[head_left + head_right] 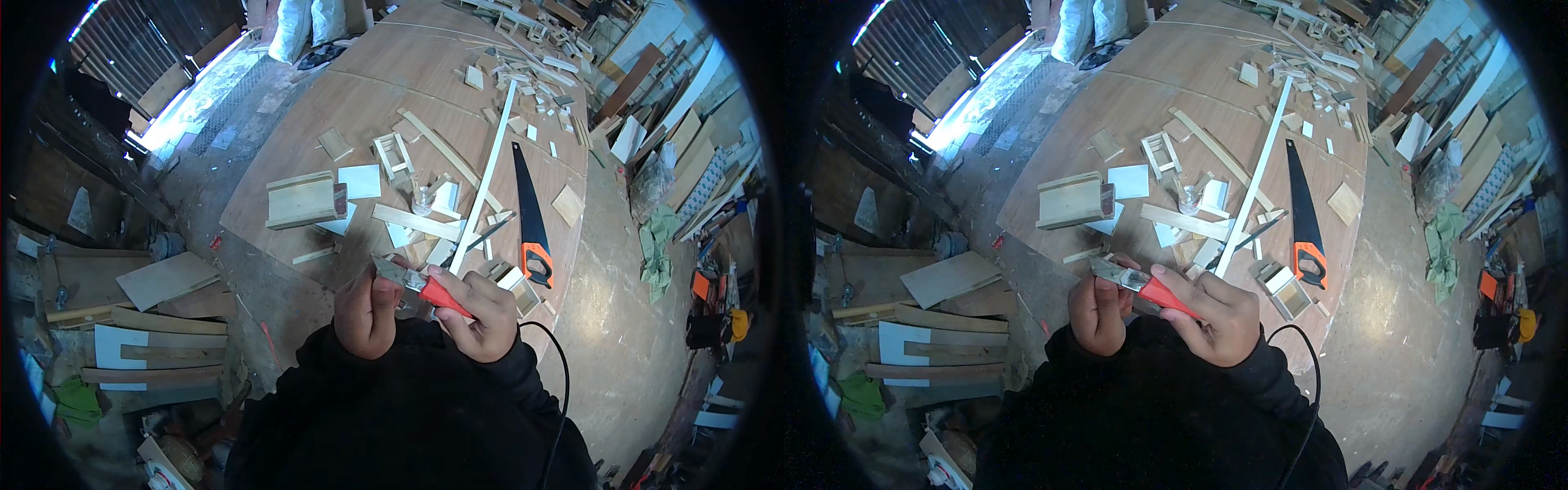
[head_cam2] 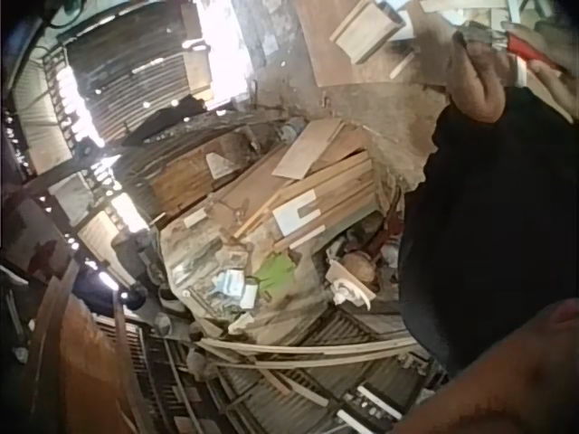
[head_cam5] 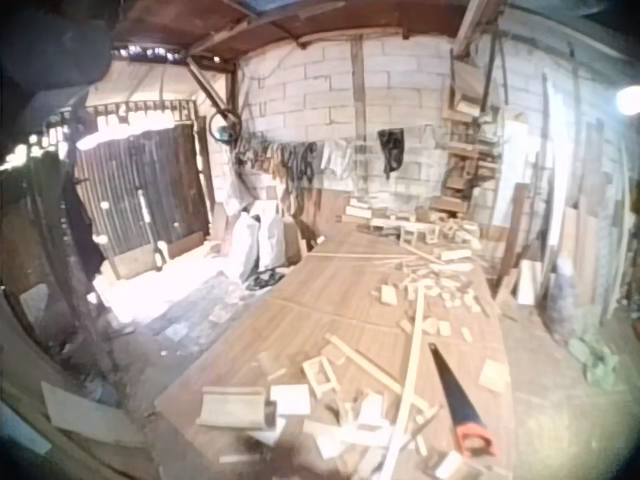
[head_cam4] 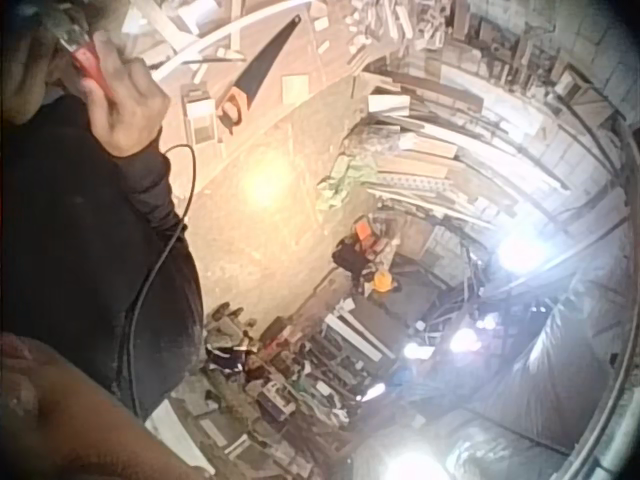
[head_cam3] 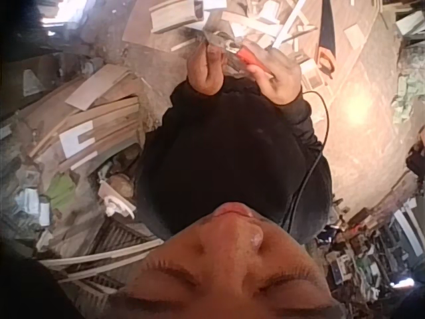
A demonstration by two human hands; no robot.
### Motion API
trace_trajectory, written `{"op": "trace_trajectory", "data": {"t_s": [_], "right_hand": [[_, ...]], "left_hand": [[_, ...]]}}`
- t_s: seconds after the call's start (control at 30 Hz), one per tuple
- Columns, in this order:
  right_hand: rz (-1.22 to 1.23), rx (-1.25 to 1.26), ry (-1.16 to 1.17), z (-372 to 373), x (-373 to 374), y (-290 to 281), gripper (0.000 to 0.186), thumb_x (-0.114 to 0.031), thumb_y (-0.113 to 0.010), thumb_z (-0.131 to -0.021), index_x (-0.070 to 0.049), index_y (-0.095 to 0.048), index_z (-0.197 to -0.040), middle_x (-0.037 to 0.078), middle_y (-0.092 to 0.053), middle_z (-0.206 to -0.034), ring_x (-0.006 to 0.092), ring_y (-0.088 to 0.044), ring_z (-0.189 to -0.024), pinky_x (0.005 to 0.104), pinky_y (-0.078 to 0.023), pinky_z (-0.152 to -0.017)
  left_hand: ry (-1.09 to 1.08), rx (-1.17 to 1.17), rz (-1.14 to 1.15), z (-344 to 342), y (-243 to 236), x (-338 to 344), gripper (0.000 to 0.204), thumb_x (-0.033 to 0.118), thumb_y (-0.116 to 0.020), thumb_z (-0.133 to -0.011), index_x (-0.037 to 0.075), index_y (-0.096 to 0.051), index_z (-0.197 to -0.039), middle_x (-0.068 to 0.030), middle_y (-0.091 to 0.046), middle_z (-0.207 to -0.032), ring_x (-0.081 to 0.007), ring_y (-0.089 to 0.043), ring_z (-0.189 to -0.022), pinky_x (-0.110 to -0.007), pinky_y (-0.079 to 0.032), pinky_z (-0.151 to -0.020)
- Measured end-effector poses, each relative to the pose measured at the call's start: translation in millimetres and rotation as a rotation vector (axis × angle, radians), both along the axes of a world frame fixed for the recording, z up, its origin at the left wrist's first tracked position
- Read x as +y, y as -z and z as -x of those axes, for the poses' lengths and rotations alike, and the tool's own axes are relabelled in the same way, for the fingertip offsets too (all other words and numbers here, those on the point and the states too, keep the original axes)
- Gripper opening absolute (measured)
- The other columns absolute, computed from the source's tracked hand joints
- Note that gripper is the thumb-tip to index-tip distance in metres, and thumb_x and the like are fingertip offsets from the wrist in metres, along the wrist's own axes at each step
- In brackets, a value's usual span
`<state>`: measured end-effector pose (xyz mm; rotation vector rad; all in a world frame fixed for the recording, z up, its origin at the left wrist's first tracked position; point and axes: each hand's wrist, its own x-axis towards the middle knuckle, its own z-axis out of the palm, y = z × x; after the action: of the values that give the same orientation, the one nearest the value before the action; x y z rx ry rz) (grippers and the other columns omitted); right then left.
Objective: The person fits small wooden pieces together, trims and carves a wooden strip using a utility knife, and smooths the wooden parts with sandpaper.
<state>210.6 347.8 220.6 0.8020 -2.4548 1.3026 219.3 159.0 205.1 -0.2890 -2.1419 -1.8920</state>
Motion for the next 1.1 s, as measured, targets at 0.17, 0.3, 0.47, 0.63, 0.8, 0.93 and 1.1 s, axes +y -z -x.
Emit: {"op": "trace_trajectory", "data": {"t_s": [0.17, 0.3, 0.47, 0.63, 0.8, 0.93, 1.1], "right_hand": [[-0.094, -0.006, 0.156, 9, -8, 11, 0.042, -0.02, -0.071, -0.085, -0.011, -0.066, -0.125, 0.011, -0.054, -0.064, 0.0237, -0.053, -0.052, 0.0316, -0.042, -0.051], [0.206, -0.001, 0.327, 30, 5, 32, 0.038, -0.018, -0.065, -0.09, -0.002, -0.063, -0.125, 0.016, -0.063, -0.075, 0.0279, -0.06, -0.064, 0.0325, -0.046, -0.061], [0.083, 0.004, 0.113, 12, -1, -10, 0.043, -0.017, -0.067, -0.088, -0.004, -0.062, -0.128, 0.013, -0.056, -0.068, 0.0239, -0.054, -0.057, 0.0323, -0.043, -0.058], [0.03, 0.007, 0.039, 6, -17, -9, 0.044, -0.021, -0.071, -0.085, -0.008, -0.064, -0.127, 0.009, -0.051, -0.064, 0.022, -0.051, -0.051, 0.031, -0.041, -0.05], [-0.02, -0.004, 0.037, 4, -25, -11, 0.045, -0.021, -0.072, -0.085, -0.008, -0.064, -0.127, 0.008, -0.051, -0.064, 0.0211, -0.051, -0.051, 0.0308, -0.041, -0.05], [-0.022, 0.007, 0.068, 3, -28, -9, 0.046, -0.022, -0.073, -0.084, -0.01, -0.065, -0.127, 0.008, -0.05, -0.063, 0.0203, -0.051, -0.051, 0.0305, -0.041, -0.049], [-0.05, 0.066, 0.072, 3, -29, -8, 0.046, -0.024, -0.074, -0.083, -0.012, -0.065, -0.127, 0.007, -0.049, -0.062, 0.0192, -0.05, -0.05, 0.0306, -0.039, -0.048]], "left_hand": [[-0.156, 0.095, 0.176, -4, 1, 1, 0.04, 0.032, -0.037, -0.106, -0.001, -0.057, -0.095, 0.0003, -0.049, -0.064, -0.0046, -0.039, -0.051, -0.022, -0.027, -0.046], [-0.011, 0.024, -0.11, 1, -12, 0, 0.036, 0.024, -0.037, -0.106, -0.002, -0.056, -0.09, -0.0024, -0.05, -0.062, -0.0082, -0.047, -0.05, -0.025, -0.038, -0.049], [0.083, -0.295, -0.359, 6, -17, -9, 0.044, 0.029, -0.032, -0.108, -0.001, -0.052, -0.082, 0.0005, -0.045, -0.061, -0.0048, -0.037, -0.046, -0.023, -0.032, -0.045], [0.073, -0.176, -0.276, 6, -5, -12, 0.042, 0.027, -0.032, -0.108, 0.002, -0.048, -0.078, -0.0003, -0.045, -0.057, -0.006, -0.038, -0.044, -0.024, -0.031, -0.043], [0.053, -0.186, -0.24, 4, -1, -16, 0.041, 0.026, -0.032, -0.108, 0.003, -0.046, -0.077, -0.001, -0.045, -0.054, -0.0071, -0.039, -0.043, -0.025, -0.031, -0.042], [0.083, -0.247, -0.34, 1, -5, -17, 0.042, 0.031, -0.033, -0.107, 0.003, -0.049, -0.079, -0.0009, -0.045, -0.055, -0.0068, -0.039, -0.043, -0.024, -0.031, -0.042], [0.19, -0.377, -0.433, -2, -19, -27, 0.047, 0.04, -0.03, -0.107, 0.004, -0.051, -0.084, -0.0034, -0.049, -0.06, -0.0073, -0.039, -0.042, -0.022, -0.031, -0.041]]}}
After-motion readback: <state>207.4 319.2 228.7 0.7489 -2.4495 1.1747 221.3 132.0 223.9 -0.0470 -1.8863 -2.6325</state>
